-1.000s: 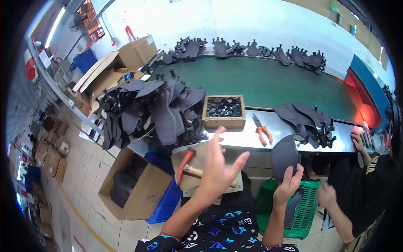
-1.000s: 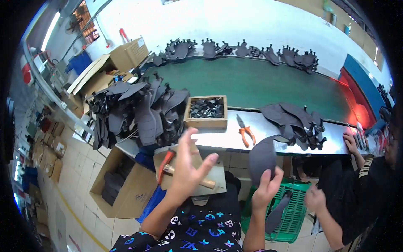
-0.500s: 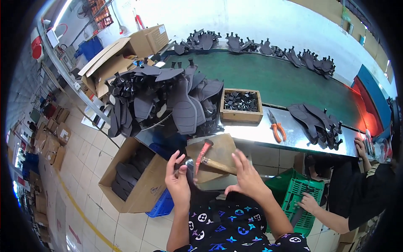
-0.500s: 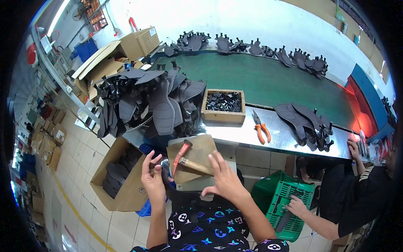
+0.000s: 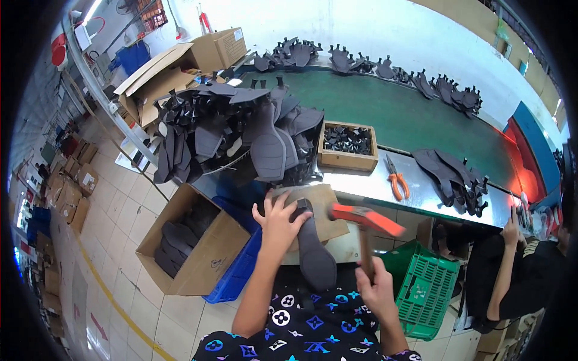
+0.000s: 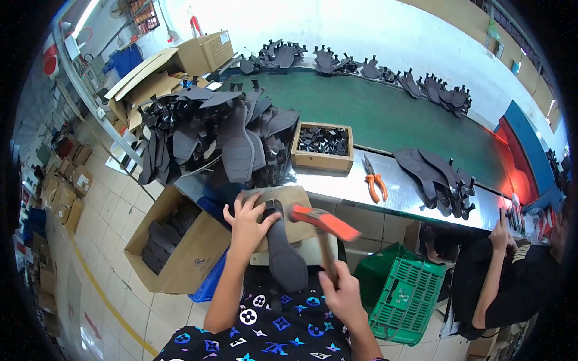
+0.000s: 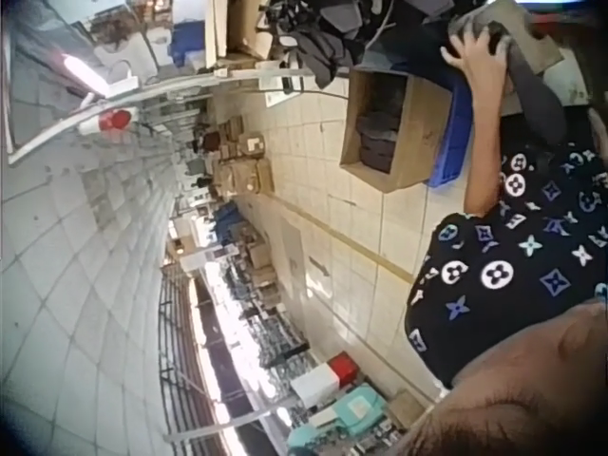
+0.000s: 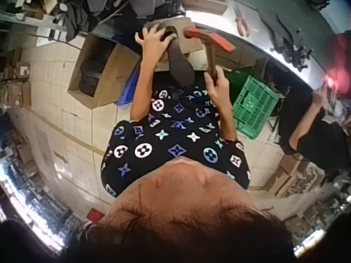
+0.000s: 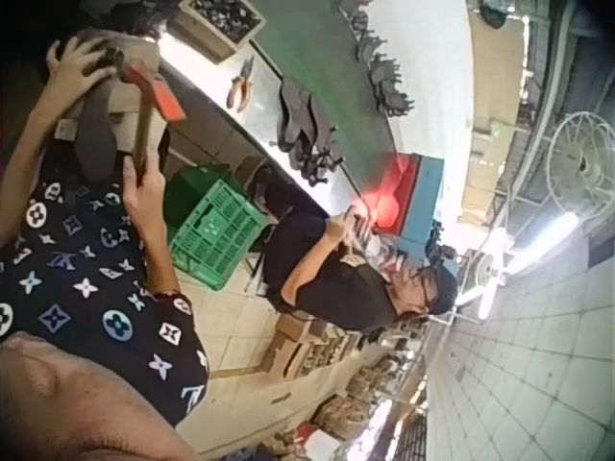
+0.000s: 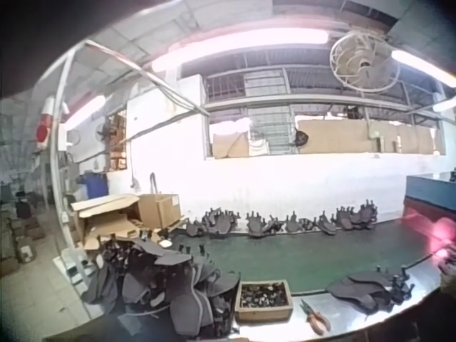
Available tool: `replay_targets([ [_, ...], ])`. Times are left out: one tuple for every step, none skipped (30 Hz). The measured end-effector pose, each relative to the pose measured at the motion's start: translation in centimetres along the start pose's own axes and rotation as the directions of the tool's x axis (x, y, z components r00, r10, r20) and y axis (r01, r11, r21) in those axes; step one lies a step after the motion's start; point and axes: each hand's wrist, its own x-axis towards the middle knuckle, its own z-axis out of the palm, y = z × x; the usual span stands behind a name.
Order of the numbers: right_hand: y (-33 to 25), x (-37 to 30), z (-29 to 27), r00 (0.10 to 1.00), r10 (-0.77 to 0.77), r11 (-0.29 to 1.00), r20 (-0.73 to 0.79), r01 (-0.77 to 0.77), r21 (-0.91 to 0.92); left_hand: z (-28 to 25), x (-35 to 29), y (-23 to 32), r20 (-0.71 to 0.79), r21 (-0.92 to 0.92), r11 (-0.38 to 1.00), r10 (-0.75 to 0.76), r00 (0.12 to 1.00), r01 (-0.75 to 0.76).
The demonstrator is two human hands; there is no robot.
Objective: Assembling shoe insole components by attaching buckles and straps using a hammer.
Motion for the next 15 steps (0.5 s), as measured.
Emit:
replay_targets([
  [-0.6, 0.4, 0.5, 0.996, -0.091, 0.993, -0.001, 0.091, -0.078, 0.1, -0.2, -0.9, 0.095, -0.073, 0.997, 0.027, 0.995, -0.02],
  [-1.6, 1.4, 1.1, 0.983, -0.182, 0.972, 0.018, 0.183, -0.15, -0.2, -0.5, -2.0, 0.185, -0.141, 0.99, 0.047, 0.982, -0.021],
  [-2.3, 2.1, 1.2, 0.979, -0.2, 0.961, 0.044, 0.205, -0.185, -0.6, 0.1, -2.9, 0.343, -0.147, 0.989, 0.026, 0.939, 0.027],
  [-3.1, 2.6, 1.1, 0.974, -0.217, 0.948, 0.07, 0.227, -0.221, -0.6, 0.1, -3.2, 0.295, -0.154, 0.988, 0.078, 0.952, -0.033],
  [-4.6, 3.0, 1.0, 0.937, -0.346, 0.897, 0.049, 0.346, -0.277, -0.8, 0.4, -3.6, 0.316, -0.144, 0.989, 0.076, 0.946, -0.031],
  [-7.3, 2.9, 0.2, 0.915, -0.399, 0.857, 0.054, 0.393, -0.333, -1.1, 0.4, -3.8, 0.337, -0.136, 0.99, 0.071, 0.939, -0.026],
  [-9.2, 2.1, -0.4, 0.896, -0.441, 0.86, -0.055, 0.405, -0.309, -0.9, 0.3, -4.7, 0.323, -0.159, 0.987, 0.079, 0.943, -0.029],
  [-10.3, 1.6, -0.7, 0.862, -0.478, 0.859, -0.168, 0.419, -0.295, -1.0, 0.4, -4.8, 0.33, -0.21, 0.978, 0.078, 0.941, -0.007],
  [-10.6, 1.4, -0.7, 0.855, -0.49, 0.85, -0.171, 0.425, -0.311, -0.9, 0.5, -4.6, 0.325, -0.198, 0.98, 0.085, 0.942, -0.019],
  [-10.8, 1.2, -0.6, 0.821, -0.513, 0.846, -0.249, 0.533, 0.017, -0.8, 0.6, -4.5, 0.32, -0.187, 0.982, 0.09, 0.943, -0.03],
  [-10.9, 1.1, -0.2, 0.801, -0.502, 0.729, -0.326, 0.595, 0.339, -0.8, 0.7, -4.5, 0.314, -0.2, 0.979, 0.095, 0.944, -0.032],
  [-8.9, 1.7, 0.9, 0.797, -0.507, 0.734, -0.329, 0.599, 0.321, -0.7, 0.9, -4.3, 0.317, -0.213, 0.976, 0.108, 0.942, -0.04],
  [-5.2, 3.2, 2.6, 0.895, -0.443, 0.889, -0.054, 0.431, -0.159, -0.8, 1.0, -4.0, 0.316, -0.219, 0.975, 0.11, 0.942, -0.04],
  [-4.0, 3.6, 3.9, 0.967, -0.214, 0.728, 0.136, 0.251, -0.638, -0.5, 0.7, -4.3, 0.319, -0.232, 0.972, 0.109, 0.941, -0.034],
  [-4.2, 3.1, 3.3, 0.969, -0.234, 0.809, 0.076, 0.238, -0.538, -0.1, 0.6, -4.7, 0.305, -0.245, 0.968, 0.128, 0.944, -0.052],
])
